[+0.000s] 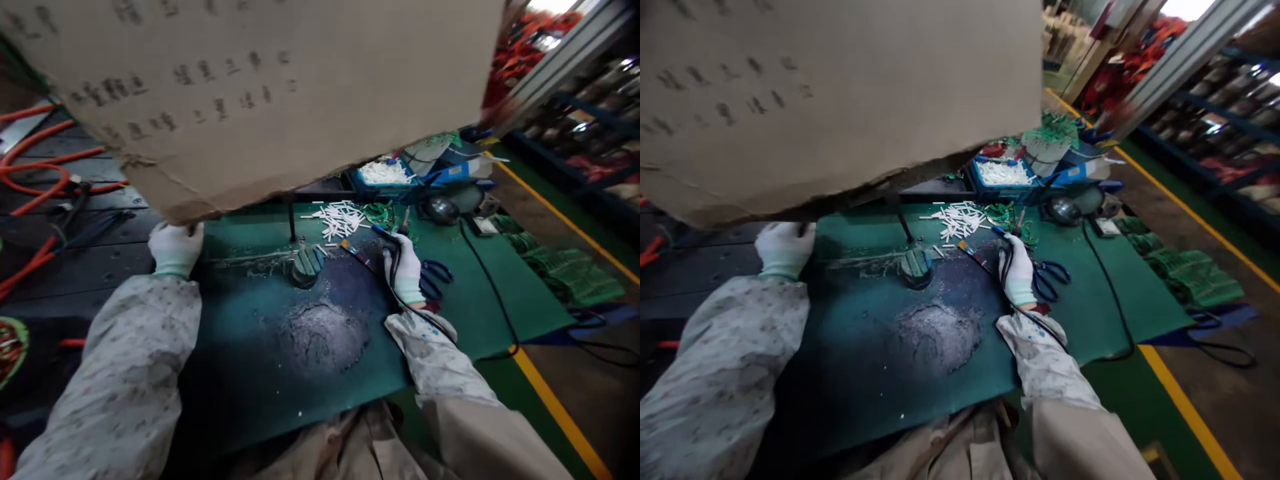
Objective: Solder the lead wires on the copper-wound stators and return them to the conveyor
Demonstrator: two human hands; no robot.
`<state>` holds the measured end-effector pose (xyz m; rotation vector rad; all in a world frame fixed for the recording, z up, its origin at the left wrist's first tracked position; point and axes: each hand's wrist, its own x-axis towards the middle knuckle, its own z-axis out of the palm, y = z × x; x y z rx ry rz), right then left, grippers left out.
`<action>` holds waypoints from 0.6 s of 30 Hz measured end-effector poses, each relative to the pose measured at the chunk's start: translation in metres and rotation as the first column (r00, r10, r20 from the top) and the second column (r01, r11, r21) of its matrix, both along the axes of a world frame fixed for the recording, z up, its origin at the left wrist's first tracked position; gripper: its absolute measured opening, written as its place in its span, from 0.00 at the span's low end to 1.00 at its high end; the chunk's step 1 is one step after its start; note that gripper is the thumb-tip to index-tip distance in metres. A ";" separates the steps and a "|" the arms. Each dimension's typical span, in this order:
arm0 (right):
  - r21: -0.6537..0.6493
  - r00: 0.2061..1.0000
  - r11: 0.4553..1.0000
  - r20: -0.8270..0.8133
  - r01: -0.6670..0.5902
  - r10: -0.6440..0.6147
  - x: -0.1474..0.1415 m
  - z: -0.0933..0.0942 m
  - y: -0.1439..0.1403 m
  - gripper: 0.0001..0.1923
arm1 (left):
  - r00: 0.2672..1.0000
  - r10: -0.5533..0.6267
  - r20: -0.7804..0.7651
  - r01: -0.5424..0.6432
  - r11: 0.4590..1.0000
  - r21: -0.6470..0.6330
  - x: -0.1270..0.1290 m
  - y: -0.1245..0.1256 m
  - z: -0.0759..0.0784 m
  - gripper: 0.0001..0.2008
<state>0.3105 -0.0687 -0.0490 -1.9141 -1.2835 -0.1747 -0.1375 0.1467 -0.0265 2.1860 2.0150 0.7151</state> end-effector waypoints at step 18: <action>-0.141 0.943 0.936 -0.041 0.323 -0.331 0.106 0.014 -0.007 0.27 | 0.979 0.021 0.204 -0.055 0.985 0.162 0.042 -0.035 0.001 0.17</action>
